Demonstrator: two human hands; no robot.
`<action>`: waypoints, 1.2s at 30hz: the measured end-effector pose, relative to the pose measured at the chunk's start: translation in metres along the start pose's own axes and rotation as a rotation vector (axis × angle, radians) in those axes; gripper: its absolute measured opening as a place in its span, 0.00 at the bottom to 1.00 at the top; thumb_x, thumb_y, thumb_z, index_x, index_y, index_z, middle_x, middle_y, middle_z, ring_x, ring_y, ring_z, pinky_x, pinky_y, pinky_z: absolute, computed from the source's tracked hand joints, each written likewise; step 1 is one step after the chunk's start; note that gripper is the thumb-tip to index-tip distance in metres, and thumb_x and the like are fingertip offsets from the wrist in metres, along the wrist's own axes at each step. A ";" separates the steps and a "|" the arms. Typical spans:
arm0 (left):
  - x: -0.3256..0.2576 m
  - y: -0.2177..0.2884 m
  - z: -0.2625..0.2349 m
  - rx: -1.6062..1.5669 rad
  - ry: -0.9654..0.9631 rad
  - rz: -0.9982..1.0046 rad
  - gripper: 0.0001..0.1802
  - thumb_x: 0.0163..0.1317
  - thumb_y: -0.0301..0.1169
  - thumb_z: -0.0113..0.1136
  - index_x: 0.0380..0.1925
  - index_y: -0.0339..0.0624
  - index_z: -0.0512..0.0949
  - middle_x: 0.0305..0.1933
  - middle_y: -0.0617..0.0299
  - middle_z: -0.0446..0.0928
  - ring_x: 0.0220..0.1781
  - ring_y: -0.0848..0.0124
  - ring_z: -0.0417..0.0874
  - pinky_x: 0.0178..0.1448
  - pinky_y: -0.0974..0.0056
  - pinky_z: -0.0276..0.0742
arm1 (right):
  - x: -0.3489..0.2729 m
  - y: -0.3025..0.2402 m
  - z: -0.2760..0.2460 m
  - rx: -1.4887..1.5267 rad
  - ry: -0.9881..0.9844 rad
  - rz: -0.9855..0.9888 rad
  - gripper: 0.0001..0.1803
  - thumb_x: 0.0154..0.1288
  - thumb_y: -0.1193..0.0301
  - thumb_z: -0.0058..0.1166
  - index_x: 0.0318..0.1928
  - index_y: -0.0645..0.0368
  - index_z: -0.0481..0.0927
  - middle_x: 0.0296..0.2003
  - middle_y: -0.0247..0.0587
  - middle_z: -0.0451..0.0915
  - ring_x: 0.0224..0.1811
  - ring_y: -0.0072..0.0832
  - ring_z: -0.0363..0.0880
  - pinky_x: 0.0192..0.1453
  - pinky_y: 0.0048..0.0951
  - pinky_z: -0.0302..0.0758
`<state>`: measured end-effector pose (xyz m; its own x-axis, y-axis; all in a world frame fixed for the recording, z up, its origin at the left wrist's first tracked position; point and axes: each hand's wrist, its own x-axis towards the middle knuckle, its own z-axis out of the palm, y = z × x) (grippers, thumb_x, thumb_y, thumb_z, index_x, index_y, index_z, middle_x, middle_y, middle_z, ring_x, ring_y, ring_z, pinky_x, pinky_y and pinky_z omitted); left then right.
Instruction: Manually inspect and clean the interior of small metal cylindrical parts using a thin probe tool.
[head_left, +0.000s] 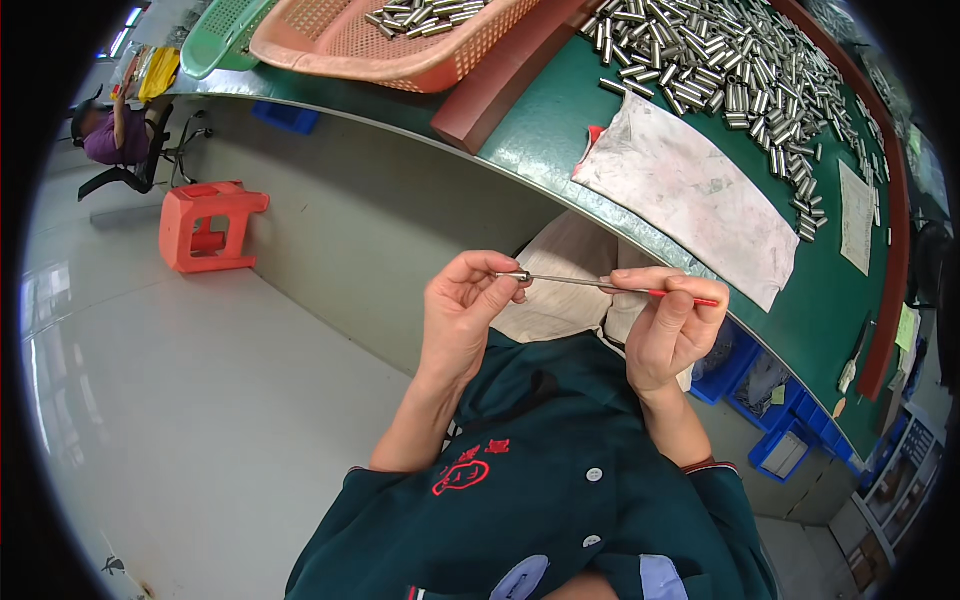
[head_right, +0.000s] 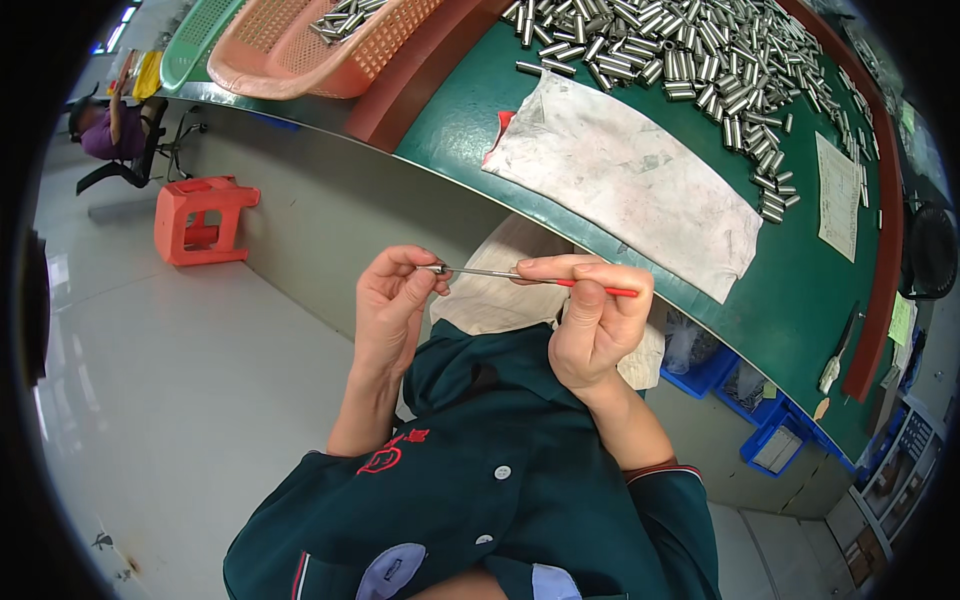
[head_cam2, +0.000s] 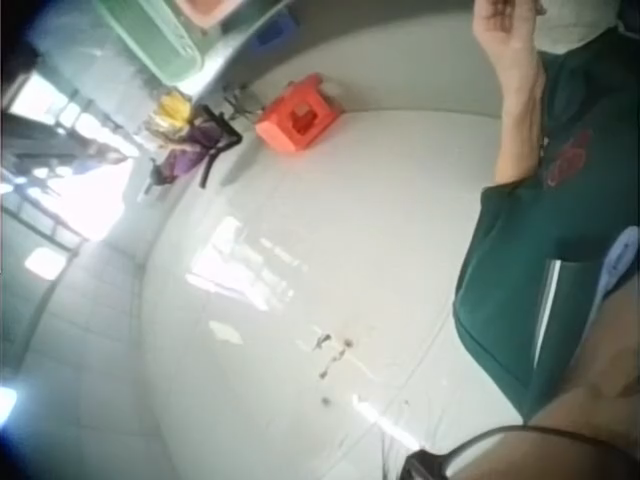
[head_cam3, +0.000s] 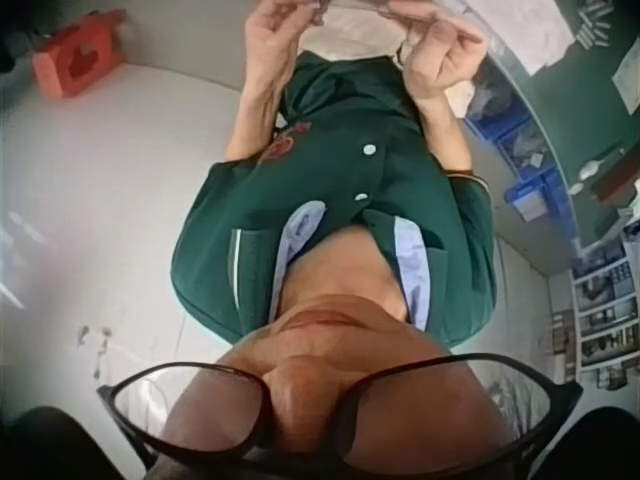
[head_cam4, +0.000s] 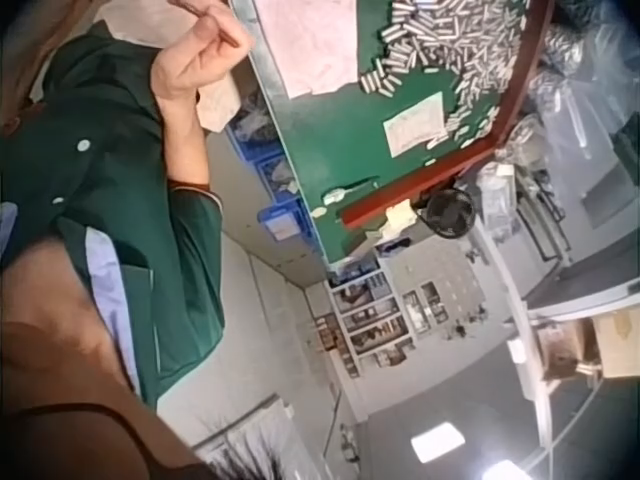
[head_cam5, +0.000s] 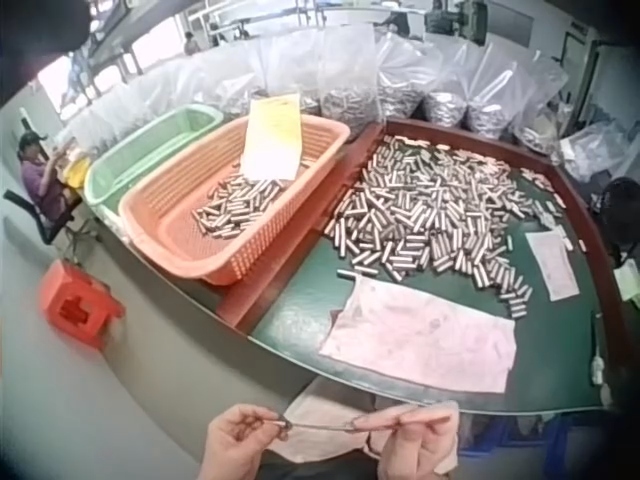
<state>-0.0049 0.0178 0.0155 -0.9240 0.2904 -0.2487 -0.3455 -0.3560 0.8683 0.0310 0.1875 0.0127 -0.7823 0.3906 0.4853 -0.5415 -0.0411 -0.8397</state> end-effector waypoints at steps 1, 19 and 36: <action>0.000 0.001 0.002 -0.019 -0.001 0.003 0.07 0.55 0.20 0.54 0.34 0.33 0.72 0.31 0.58 0.75 0.32 0.74 0.75 0.40 0.71 0.71 | -0.001 -0.001 0.000 -0.013 0.006 -0.011 0.04 0.67 0.75 0.31 0.38 0.63 0.56 0.28 0.59 0.76 0.26 0.34 0.77 0.32 0.30 0.77; 0.003 -0.014 -0.016 -0.886 -0.149 -0.462 0.08 0.62 0.32 0.47 0.35 0.38 0.68 0.26 0.67 0.61 0.29 0.78 0.62 0.35 0.76 0.65 | 0.000 -0.014 0.001 -0.075 0.038 -0.105 0.07 0.67 0.71 0.32 0.40 0.62 0.57 0.27 0.59 0.75 0.28 0.37 0.78 0.34 0.30 0.77; -0.002 -0.005 0.003 0.224 0.162 0.142 0.10 0.55 0.20 0.53 0.38 0.32 0.73 0.33 0.56 0.76 0.33 0.74 0.76 0.41 0.71 0.71 | 0.013 -0.031 -0.009 -0.082 0.164 -0.177 0.10 0.67 0.67 0.33 0.41 0.61 0.61 0.26 0.57 0.74 0.27 0.39 0.76 0.29 0.39 0.78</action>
<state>-0.0011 0.0216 0.0131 -0.9808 0.1002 -0.1674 -0.1829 -0.1734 0.9677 0.0403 0.2018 0.0431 -0.6132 0.5293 0.5864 -0.6339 0.1132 -0.7651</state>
